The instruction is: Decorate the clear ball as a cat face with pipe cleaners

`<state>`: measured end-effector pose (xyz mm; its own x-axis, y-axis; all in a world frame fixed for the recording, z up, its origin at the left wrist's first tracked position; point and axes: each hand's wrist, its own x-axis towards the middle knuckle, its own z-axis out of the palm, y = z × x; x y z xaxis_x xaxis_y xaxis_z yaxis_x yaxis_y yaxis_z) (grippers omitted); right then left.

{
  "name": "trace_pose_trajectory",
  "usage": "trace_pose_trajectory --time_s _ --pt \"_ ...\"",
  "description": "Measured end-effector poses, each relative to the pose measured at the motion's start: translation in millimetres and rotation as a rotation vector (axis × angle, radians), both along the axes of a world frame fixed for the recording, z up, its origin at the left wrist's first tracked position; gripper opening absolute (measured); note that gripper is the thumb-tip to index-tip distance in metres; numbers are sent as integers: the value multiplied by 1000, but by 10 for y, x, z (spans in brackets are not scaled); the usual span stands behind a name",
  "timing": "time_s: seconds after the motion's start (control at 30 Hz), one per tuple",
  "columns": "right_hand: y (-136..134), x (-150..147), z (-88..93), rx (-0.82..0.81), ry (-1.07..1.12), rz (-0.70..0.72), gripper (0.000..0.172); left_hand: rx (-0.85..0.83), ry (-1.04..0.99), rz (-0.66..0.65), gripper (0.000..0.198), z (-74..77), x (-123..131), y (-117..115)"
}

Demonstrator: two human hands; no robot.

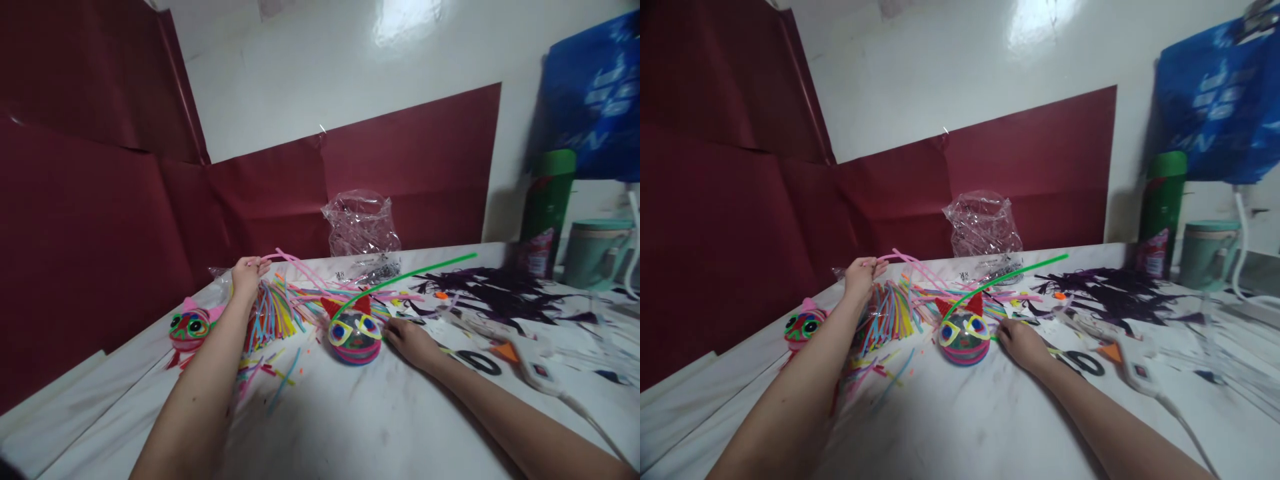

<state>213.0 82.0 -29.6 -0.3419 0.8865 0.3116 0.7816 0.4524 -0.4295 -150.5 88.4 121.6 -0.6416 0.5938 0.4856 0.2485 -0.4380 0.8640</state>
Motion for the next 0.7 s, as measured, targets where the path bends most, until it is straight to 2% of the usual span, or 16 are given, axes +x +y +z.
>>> trace_pose_trajectory --time_s 0.13,0.27,0.4,0.47,0.57,0.63,0.7 --pt "-1 3 -10 20 -7 8 23 50 -1 -63 11 150 222 30" --pt "-1 -6 2 33 -1 10 22 138 -59 -33 11 236 328 -1" --pt "4 -9 13 30 14 11 22 251 -153 11 9 378 352 -204" --pt "7 -7 13 25 28 19 21 283 -185 28 11 452 340 -441" --pt "5 -9 13 10 63 26 19 291 -212 30 14 515 294 -971" --pt "-7 -13 25 -3 96 22 18 324 -270 -11 15 497 256 -1368" --pt "-26 -11 60 -12 137 9 18 290 -318 -100 18 409 235 -1719"
